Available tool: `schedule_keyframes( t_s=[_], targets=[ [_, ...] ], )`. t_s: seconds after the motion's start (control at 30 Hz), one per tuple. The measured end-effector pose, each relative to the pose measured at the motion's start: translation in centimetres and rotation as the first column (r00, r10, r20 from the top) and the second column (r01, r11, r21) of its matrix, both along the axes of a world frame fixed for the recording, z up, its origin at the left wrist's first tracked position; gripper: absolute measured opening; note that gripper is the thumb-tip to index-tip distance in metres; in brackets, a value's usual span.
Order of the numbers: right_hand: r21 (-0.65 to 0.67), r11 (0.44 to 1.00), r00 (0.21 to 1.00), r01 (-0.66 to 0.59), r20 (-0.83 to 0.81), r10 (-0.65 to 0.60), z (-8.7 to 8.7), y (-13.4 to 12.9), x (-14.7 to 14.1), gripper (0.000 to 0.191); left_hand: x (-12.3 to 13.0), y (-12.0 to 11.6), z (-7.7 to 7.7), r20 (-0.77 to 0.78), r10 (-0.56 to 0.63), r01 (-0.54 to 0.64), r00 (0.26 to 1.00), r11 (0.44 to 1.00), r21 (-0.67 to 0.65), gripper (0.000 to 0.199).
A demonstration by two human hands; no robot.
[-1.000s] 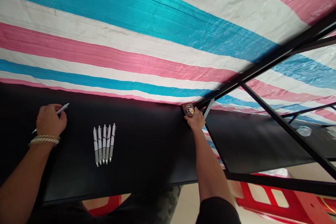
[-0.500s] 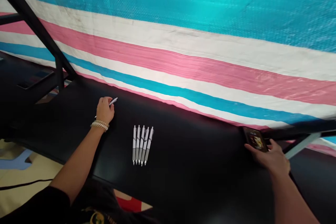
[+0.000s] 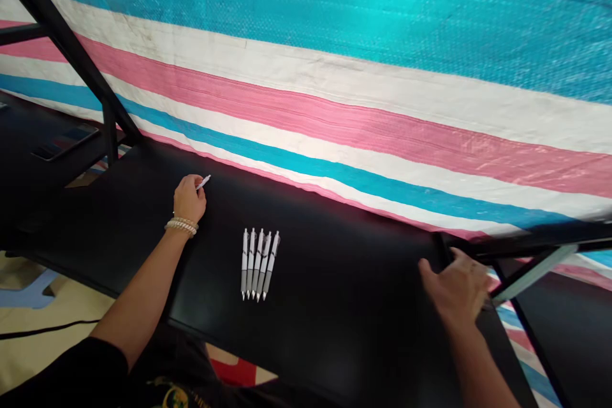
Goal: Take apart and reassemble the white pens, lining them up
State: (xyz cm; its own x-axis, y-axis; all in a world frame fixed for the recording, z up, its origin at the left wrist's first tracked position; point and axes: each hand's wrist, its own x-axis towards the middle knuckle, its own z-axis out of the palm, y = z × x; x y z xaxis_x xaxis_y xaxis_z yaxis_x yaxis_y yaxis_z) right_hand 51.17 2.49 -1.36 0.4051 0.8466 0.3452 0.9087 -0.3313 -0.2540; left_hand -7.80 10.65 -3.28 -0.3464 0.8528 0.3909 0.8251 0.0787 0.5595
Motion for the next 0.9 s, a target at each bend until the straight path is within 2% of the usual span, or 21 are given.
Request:
schedule_keyframes(
  t_s=[0.07,0.13,0.2,0.27,0.3,0.37,0.43,0.5,0.7,0.9],
  targets=[
    [0.008,0.996,0.981,-0.087,-0.174,0.087,0.2,-1.0,-5.7,0.051,0.0,0.0,0.0,0.004,0.001,-0.001,1.0,1.0,0.002,0.028],
    [-0.092,0.959,0.887,-0.267,-0.412,0.208,0.3,-2.4,-11.8,0.038,0.0,0.1,0.0,0.005,-0.001,0.001,1.0,1.0,0.004,0.028],
    [-0.122,0.861,0.735,-0.494,-0.587,0.339,0.5,-4.0,-17.4,0.036,0.0,0.1,-0.1,0.006,-0.002,0.002,1.0,1.0,0.005,0.028],
    [-0.103,0.761,0.606,-0.641,-0.676,0.419,1.0,-5.4,-22.1,0.034,0.0,0.1,-0.1,0.003,0.002,-0.002,1.0,1.0,0.001,0.028],
    [-0.102,0.712,0.562,-0.695,-0.696,0.448,1.3,-5.9,-23.9,0.031,0.0,0.1,-0.1,0.0,0.003,-0.003,1.0,1.0,0.0,0.028],
    [-0.099,0.656,0.526,-0.748,-0.691,0.495,1.8,-6.5,-26.5,0.024,0.1,0.1,-0.2,-0.009,0.002,-0.002,1.0,1.0,0.001,0.027],
    [-0.102,0.618,0.51,-0.78,-0.676,0.532,2.1,-6.6,-27.8,0.012,0.1,0.1,-0.3,-0.014,-0.008,0.008,1.0,1.0,0.003,0.027],
    [-0.112,0.605,0.52,-0.788,-0.646,0.558,2.2,-6.4,-28.3,0.007,0.2,0.1,-0.3,-0.018,-0.02,0.02,1.0,1.0,0.007,0.028],
    [-0.116,0.609,0.56,-0.785,-0.555,0.615,1.9,-6.6,-28.6,0.017,0.8,0.2,-0.5,-0.039,-0.085,0.088,0.996,0.994,0.066,0.027],
    [-0.132,0.603,0.593,-0.786,-0.433,0.679,1.9,-6.4,-28.8,0.008,2.7,-0.1,0.3,0.141,-0.276,0.245,0.951,0.948,0.203,0.017]
  ],
)
